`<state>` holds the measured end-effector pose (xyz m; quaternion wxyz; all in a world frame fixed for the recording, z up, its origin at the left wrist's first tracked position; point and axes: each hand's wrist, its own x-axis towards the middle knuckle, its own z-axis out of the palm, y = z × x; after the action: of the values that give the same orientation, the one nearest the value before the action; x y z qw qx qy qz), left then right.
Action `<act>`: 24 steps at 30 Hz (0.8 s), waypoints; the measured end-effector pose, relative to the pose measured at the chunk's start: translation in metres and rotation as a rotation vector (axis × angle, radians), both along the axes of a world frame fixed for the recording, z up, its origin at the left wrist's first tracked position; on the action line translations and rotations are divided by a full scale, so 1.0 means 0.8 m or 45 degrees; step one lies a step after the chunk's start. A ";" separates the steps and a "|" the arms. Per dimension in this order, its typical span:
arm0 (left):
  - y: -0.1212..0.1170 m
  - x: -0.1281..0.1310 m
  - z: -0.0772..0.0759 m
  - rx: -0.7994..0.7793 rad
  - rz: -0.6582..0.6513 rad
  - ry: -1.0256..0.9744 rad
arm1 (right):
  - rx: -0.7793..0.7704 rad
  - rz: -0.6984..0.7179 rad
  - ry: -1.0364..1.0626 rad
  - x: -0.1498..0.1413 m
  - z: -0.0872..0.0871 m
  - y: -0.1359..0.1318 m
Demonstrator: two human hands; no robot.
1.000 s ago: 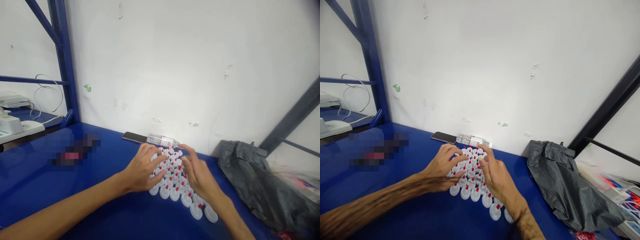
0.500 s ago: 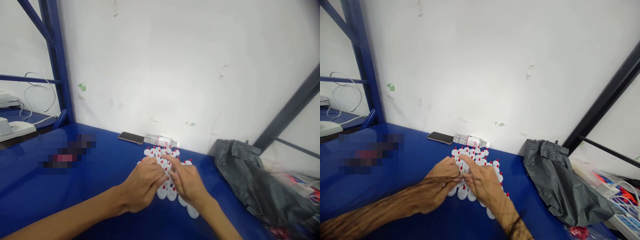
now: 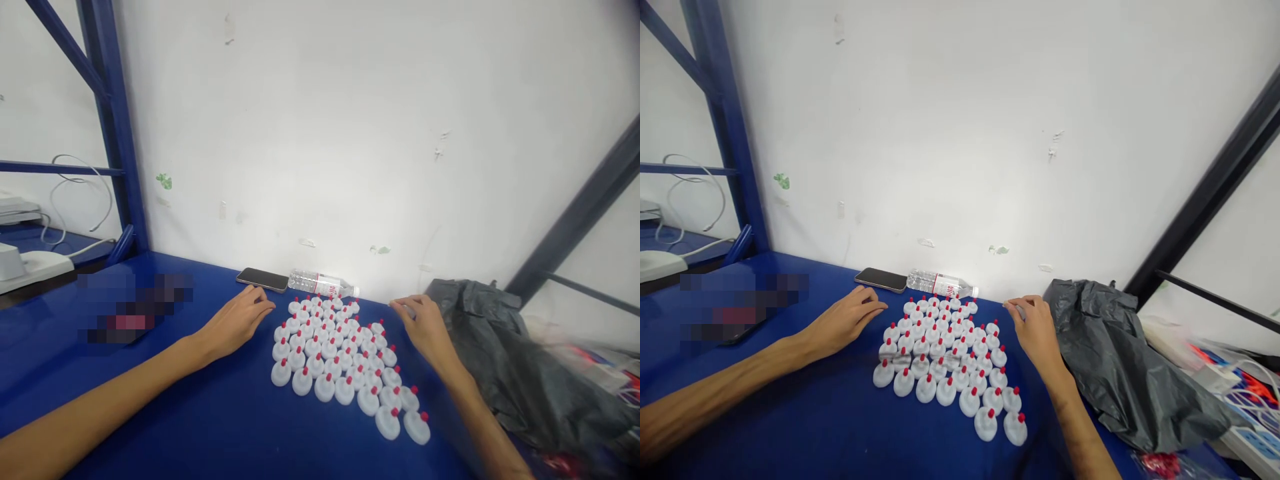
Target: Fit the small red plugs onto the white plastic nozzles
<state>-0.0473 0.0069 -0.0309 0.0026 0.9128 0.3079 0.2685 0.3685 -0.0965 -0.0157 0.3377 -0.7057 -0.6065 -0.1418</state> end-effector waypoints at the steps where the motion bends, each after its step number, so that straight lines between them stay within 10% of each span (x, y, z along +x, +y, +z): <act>1: 0.005 -0.004 -0.005 -0.072 0.008 -0.021 | -0.022 -0.038 0.007 0.003 -0.004 0.001; 24: 0.006 0.002 -0.004 -0.378 0.154 -0.117 | -0.354 0.217 0.207 -0.022 0.012 -0.013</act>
<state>-0.0461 0.0115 -0.0342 0.1356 0.8690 0.3979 0.2611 0.3509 -0.1073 -0.0065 0.2955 -0.7009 -0.6485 0.0299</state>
